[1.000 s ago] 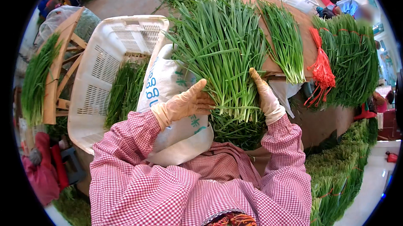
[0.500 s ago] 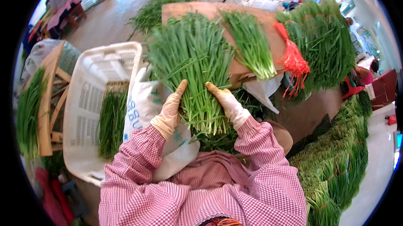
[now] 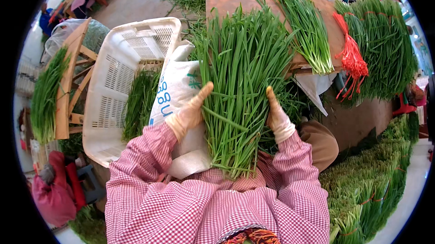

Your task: The person gathers handfuls of green vegetables from a bin and a table, aligns the stalks, and uses red ties to secure them into bundles.

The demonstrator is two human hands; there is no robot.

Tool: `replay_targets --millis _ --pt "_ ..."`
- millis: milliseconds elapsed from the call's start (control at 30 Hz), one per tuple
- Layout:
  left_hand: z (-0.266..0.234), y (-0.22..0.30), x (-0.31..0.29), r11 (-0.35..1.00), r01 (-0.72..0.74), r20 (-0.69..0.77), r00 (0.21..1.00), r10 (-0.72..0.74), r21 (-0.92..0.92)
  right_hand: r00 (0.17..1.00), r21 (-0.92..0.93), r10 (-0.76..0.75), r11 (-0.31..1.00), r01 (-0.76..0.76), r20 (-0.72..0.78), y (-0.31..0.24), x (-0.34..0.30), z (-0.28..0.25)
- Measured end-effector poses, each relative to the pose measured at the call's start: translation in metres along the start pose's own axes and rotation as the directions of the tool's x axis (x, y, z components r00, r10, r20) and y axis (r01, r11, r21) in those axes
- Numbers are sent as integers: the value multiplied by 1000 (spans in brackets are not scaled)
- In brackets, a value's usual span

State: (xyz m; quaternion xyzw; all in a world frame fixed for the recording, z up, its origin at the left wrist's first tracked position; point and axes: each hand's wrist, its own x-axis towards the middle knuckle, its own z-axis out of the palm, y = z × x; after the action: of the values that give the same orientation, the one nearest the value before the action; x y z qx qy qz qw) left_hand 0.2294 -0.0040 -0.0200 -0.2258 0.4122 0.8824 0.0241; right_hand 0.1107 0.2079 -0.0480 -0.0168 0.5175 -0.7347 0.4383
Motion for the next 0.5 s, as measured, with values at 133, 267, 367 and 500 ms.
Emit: replay_targets --millis 133,267,367,500 --pt "11 24 48 999 39 48 998 -38 -23 970 221 -182 964 144 161 12 70 -67" --pt "28 33 45 992 58 91 994 -68 112 993 68 -107 992 103 54 -40 34 25" --pt "43 41 20 964 -158 240 965 106 212 984 -51 -161 985 165 74 -50 15 56" --pt "72 68 -14 895 -411 328 881 340 174 914 -100 -327 928 358 239 -80 -17 106"
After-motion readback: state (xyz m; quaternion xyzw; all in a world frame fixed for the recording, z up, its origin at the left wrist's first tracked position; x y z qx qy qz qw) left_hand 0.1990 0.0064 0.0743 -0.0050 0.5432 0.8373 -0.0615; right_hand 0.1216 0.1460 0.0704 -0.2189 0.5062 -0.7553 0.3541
